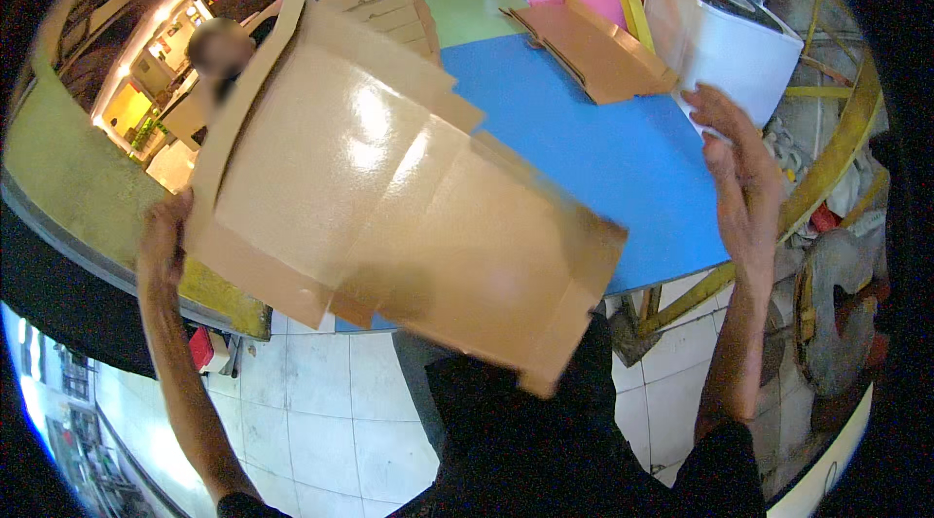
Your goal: The person assembles flat cardboard boxes by folding the sides and tucking the tabs into slots to form a rectangular container. They repeat this process for multiple boxes, stacking the finished ones on a blue table.
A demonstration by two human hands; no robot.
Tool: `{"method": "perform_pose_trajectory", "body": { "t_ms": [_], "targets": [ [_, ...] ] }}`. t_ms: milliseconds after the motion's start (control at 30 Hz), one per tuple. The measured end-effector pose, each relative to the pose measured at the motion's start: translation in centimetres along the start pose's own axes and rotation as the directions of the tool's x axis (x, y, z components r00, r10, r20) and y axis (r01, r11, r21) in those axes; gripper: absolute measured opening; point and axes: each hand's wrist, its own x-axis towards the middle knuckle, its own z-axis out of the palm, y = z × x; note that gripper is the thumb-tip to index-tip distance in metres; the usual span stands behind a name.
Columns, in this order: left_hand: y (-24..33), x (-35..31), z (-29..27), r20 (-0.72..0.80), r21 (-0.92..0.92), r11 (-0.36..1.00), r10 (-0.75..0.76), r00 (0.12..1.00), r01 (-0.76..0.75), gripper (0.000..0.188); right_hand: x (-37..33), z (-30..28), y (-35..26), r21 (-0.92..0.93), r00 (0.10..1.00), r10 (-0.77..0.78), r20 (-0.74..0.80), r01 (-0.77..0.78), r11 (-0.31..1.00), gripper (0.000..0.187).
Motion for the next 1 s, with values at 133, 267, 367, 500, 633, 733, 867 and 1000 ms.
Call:
{"method": "perform_pose_trajectory", "body": {
  "t_ms": [133,267,367,500,633,733,867,1000],
  "targets": [
    [-7.1,-5.3,3.5,-0.038,0.254,0.963,-0.083,0.996,0.09,0.043,-5.6,-0.2,4.6,-0.088,0.986,0.135,0.098,-0.127,0.988,0.043],
    [-7.7,-9.3,10.4,-0.054,0.412,0.892,0.227,0.972,-0.185,0.039,-11.8,-0.6,6.6,-0.073,0.911,0.32,0.262,-0.312,0.947,0.047],
    [-4.0,-11.8,17.2,0.168,0.285,0.903,0.282,0.945,-0.321,0.04,-14.4,0.2,8.3,-0.127,0.89,0.306,0.338,-0.279,0.952,0.057],
    [1.7,-13.8,30.2,0.402,0.058,0.828,0.493,0.772,-0.558,0.047,-13.7,2.6,10.4,-0.315,0.915,0.265,0.304,-0.167,0.934,0.062],
    [3.9,-14.4,37.6,0.551,0.01,0.788,0.509,0.661,-0.616,0.052,-11.9,3.4,8.0,-0.375,0.944,0.252,0.212,-0.159,0.913,0.055],
    [4.5,-14.1,38.0,0.555,0.014,0.793,0.501,0.664,-0.609,0.047,-11.3,1.4,3.0,-0.005,0.949,0.303,0.087,-0.304,0.953,0.045],
    [8.4,-15.0,33.1,0.392,-0.151,0.82,0.562,0.729,-0.551,0.04,-10.9,-2.5,-5.2,0.765,0.926,-0.048,0.373,-0.278,0.581,0.033],
    [14.6,-20.1,24.2,0.285,-0.673,0.721,0.458,0.842,-0.164,0.037,-7.8,-1.9,-11.6,0.952,0.888,-0.434,0.15,-0.013,0.304,0.029]
  ]
}}
